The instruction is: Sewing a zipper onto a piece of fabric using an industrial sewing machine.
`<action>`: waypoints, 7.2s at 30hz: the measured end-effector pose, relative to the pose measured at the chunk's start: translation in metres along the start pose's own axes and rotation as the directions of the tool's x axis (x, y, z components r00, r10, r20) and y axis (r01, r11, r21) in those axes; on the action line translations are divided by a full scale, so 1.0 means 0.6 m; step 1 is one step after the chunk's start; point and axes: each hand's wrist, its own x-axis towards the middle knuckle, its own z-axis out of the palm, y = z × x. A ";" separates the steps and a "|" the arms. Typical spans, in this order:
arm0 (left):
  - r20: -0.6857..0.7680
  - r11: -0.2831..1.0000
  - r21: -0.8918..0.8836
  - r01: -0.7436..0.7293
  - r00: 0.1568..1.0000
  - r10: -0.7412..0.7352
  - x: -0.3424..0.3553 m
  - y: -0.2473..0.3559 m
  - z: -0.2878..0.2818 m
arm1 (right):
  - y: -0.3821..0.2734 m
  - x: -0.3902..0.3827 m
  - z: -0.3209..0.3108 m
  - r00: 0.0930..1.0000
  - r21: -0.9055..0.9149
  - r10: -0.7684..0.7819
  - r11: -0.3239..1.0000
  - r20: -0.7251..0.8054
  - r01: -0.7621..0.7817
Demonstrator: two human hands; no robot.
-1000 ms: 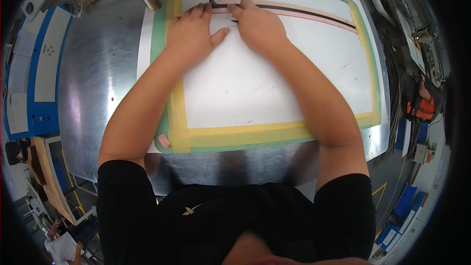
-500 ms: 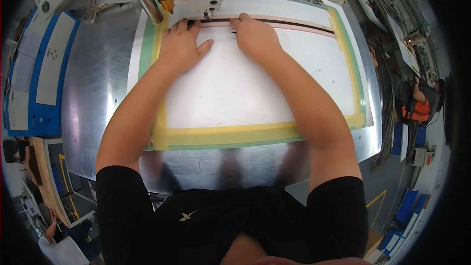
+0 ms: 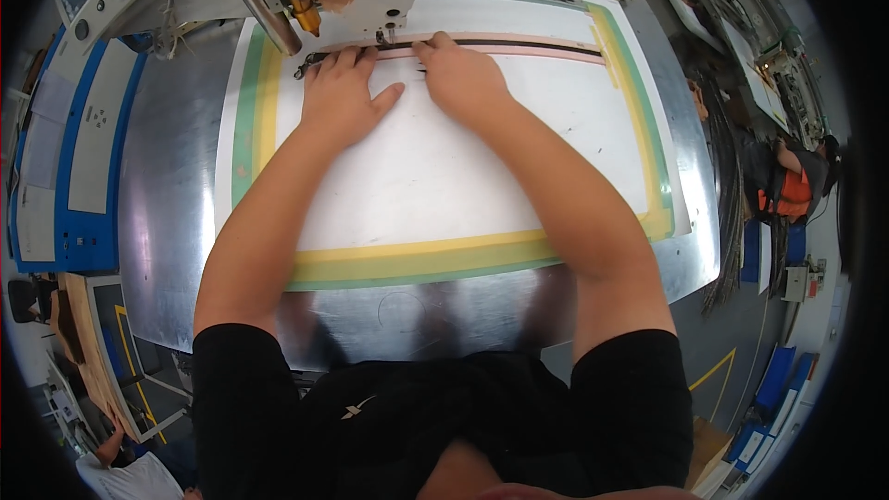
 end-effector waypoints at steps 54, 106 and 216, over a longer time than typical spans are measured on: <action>-0.039 0.999 0.043 -0.018 0.999 0.020 0.016 0.117 -0.020 | 0.153 -0.081 -0.104 0.988 -0.134 0.132 0.984 0.081 -0.120; -0.026 0.997 0.005 -0.073 0.997 0.073 0.075 0.264 0.006 | 0.260 -0.119 -0.096 0.998 0.124 0.005 0.992 -0.068 0.003; -0.132 0.123 -0.903 0.411 0.006 -0.991 -0.820 -0.164 -0.351 | 0.332 -0.196 -0.089 0.978 0.161 -0.194 0.966 -0.080 0.204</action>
